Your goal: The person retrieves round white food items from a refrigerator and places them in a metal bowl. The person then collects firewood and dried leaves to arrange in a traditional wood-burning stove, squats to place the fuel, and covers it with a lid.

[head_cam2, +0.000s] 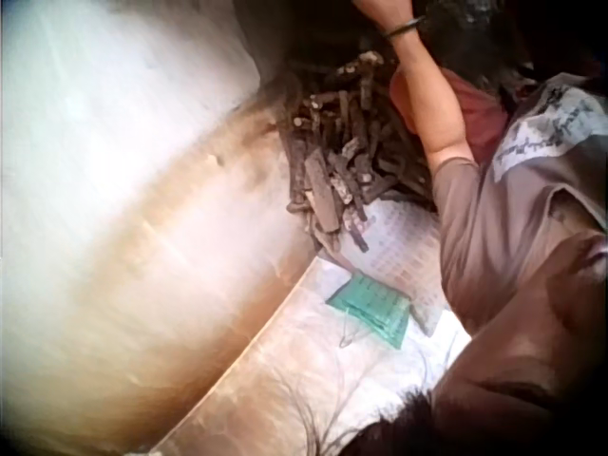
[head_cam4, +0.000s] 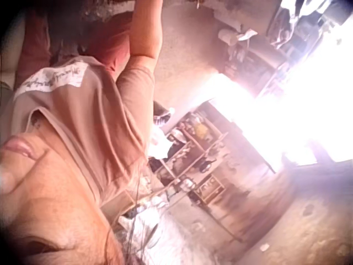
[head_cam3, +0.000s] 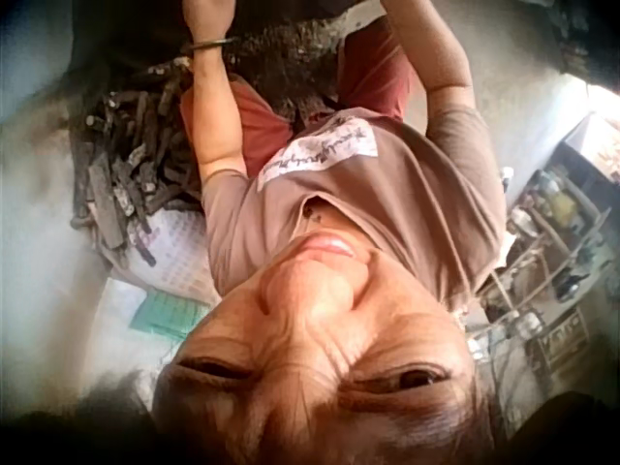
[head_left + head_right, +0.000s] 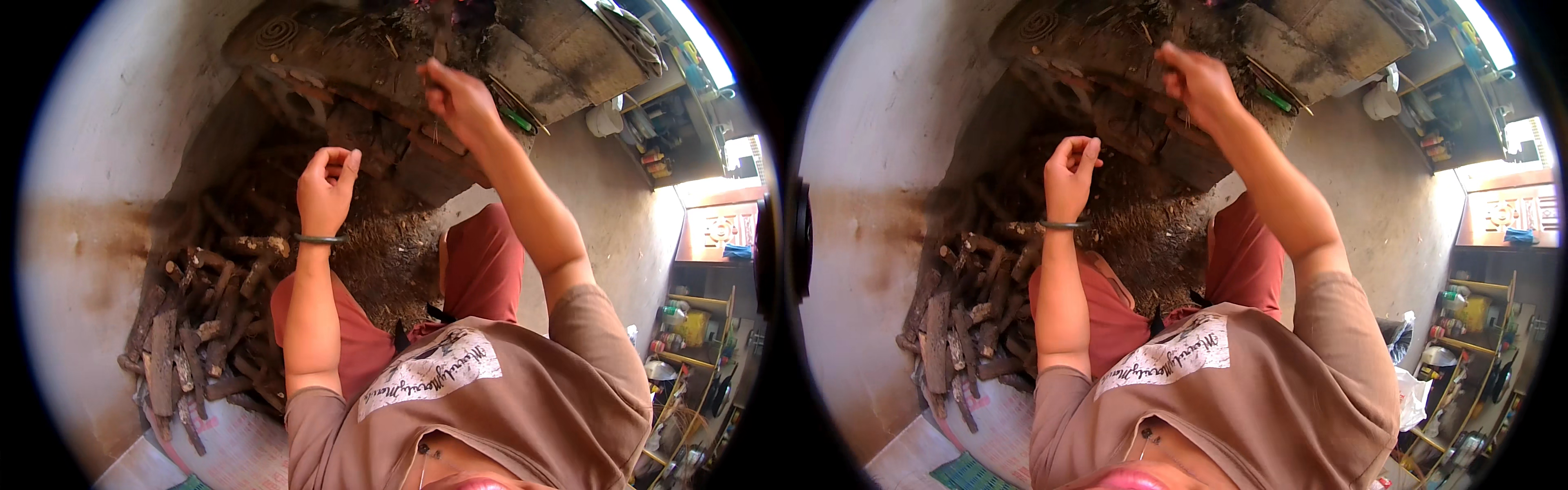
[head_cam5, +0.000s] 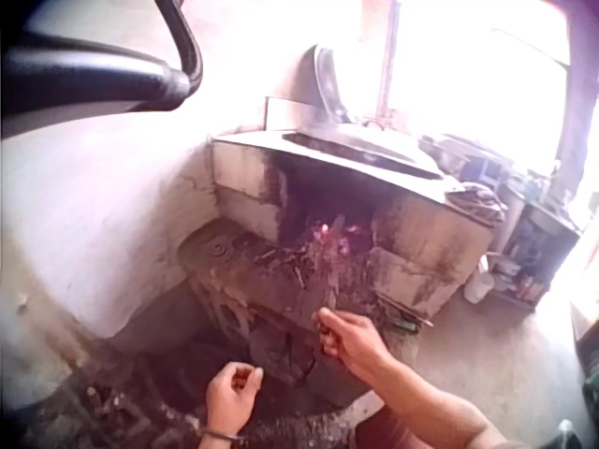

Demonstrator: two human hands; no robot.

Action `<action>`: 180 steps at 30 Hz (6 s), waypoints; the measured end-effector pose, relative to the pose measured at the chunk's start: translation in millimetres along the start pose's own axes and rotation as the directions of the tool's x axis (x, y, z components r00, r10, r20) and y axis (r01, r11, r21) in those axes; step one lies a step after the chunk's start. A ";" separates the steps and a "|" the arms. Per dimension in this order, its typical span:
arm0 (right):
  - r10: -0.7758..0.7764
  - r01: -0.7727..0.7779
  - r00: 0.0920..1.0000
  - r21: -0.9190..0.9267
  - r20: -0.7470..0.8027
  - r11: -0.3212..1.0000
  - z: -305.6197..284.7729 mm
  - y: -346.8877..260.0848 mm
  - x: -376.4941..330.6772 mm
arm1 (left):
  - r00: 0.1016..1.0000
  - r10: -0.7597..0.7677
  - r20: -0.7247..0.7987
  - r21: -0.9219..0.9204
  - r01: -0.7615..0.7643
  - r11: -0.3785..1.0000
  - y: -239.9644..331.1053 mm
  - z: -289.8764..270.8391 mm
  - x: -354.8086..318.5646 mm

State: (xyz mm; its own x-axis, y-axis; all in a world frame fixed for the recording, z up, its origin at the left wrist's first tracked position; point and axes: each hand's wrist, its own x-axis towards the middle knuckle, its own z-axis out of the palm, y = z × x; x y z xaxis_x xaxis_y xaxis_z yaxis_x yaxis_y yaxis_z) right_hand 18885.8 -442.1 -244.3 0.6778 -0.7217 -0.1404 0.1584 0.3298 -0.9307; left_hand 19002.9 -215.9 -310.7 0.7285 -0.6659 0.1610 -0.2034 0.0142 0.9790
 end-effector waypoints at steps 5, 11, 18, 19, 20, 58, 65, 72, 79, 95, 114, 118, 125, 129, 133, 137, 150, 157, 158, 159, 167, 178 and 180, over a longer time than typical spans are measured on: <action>-0.169 0.172 0.985 0.293 -0.038 0.941 -19.1 -9.6 197.0 | 0.997 0.035 0.072 0.227 -0.051 0.973 1.3 3.6 8.5; -0.095 0.217 0.933 0.330 -0.347 0.919 -31.2 -4.2 348.2 | 0.993 0.050 0.111 0.361 -0.087 0.929 5.5 6.0 20.6; -0.070 0.262 0.860 0.320 -0.505 0.910 -21.1 -3.8 390.9 | 0.988 0.070 0.140 0.402 -0.121 0.907 5.9 3.7 29.4; -0.054 0.210 0.879 0.283 -0.474 0.936 -26.0 -5.9 393.3 | 0.986 0.070 0.150 0.403 -0.126 0.907 4.9 4.0 29.7; -0.038 0.161 0.894 0.240 -0.447 0.957 -33.8 -7.9 393.3 | 0.985 0.077 0.156 0.397 -0.134 0.908 2.6 5.8 30.6; 0.022 0.345 0.930 -0.852 0.367 -0.394 -191.9 118.2 -232.6 | 0.478 0.033 -0.877 0.463 0.826 0.322 -244.0 -227.7 -473.5; 0.039 0.385 0.914 -0.833 0.404 -0.398 -185.0 125.9 -227.5 | 0.332 -0.186 -0.925 0.311 0.941 0.134 -265.2 -358.5 -483.4; 0.058 0.405 0.905 -0.811 0.421 -0.422 -166.9 128.4 -231.5 | 0.435 -0.630 -0.643 0.616 0.783 -0.087 -294.2 -402.3 -445.5; 0.070 0.402 0.905 -0.794 0.419 -0.457 -181.0 129.7 -227.1 | 0.397 -0.726 -0.561 0.706 0.688 -0.170 -272.6 -402.5 -415.7; -0.101 0.501 0.799 -0.564 0.593 0.657 126.9 107.5 -219.4 | 0.971 -0.207 -0.122 -0.762 0.042 0.646 -52.2 -167.3 -165.2; -0.345 0.243 0.933 -0.531 -0.100 0.812 -28.2 12.2 23.9 | 0.981 -0.180 0.073 -0.246 0.193 0.950 -33.9 -0.4 -39.1; -0.417 0.287 0.896 -0.519 -0.151 0.805 -21.2 5.8 142.0 | 0.986 -0.161 0.043 -0.053 0.163 0.985 -26.9 -13.4 -27.1; -0.680 0.024 0.693 -0.936 -0.238 0.352 -173.8 -51.4 363.4 | 0.979 -0.140 0.151 -0.048 0.149 0.988 -17.6 19.5 2.0; -0.772 0.234 0.630 -0.926 -0.088 0.296 -94.2 14.9 330.7 | 0.979 -0.190 0.079 -0.052 0.194 0.980 -25.1 3.3 8.3; -0.635 0.478 0.747 -0.824 0.199 0.304 -15.0 53.0 143.7 | 0.993 -0.092 -0.069 -0.058 0.088 0.994 -23.0 -18.2 1.9; -0.512 0.581 0.750 -0.787 0.419 0.207 -15.9 76.5 -26.4 | 0.969 0.136 -0.205 0.181 -0.099 0.978 -18.6 -24.3 -4.7; 0.255 0.329 0.933 -0.890 0.254 -0.315 -156.7 119.2 -175.3 | 0.635 0.453 -0.625 0.321 -0.320 0.891 -43.4 -102.0 -229.1; 0.248 0.318 0.939 -0.881 0.240 -0.351 -167.4 119.3 -198.1 | 0.308 -0.574 -0.759 0.208 0.950 0.234 -290.6 -153.3 -584.5; 0.237 0.312 0.942 -0.884 0.239 -0.349 -172.0 120.1 -201.5 | 0.200 -0.577 -0.792 0.148 0.980 0.136 -297.7 -147.7 -616.1; 0.224 0.314 0.942 -0.890 0.249 -0.331 -173.1 120.7 -203.8 | 0.084 -0.568 -0.818 0.077 0.996 0.036 -305.5 -139.4 -641.6; 0.181 0.354 0.931 -0.903 0.316 -0.245 -194.7 132.9 -207.1 | 0.368 -0.368 -0.854 0.372 0.926 0.064 -312.1 -143.7 -634.2; 0.162 0.392 0.918 -0.893 0.363 -0.220 -170.7 146.0 -211.5 | 0.106 -0.364 -0.925 0.178 0.969 -0.169 -332.8 -170.6 -575.6; 0.157 0.388 0.920 -0.886 0.358 -0.254 -162.7 146.7 -212.1 | 0.154 -0.387 -0.909 0.234 0.957 -0.170 -332.7 -172.8 -573.9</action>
State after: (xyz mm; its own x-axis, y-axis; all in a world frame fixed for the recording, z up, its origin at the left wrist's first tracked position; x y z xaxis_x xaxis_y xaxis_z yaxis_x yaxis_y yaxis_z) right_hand 18648.4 -339.7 -406.0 0.9059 -0.3944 -0.1539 -0.4131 -0.9031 -0.1170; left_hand 18765.5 290.4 -707.2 0.7855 0.5702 -0.2406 0.5786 -0.8145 -0.0414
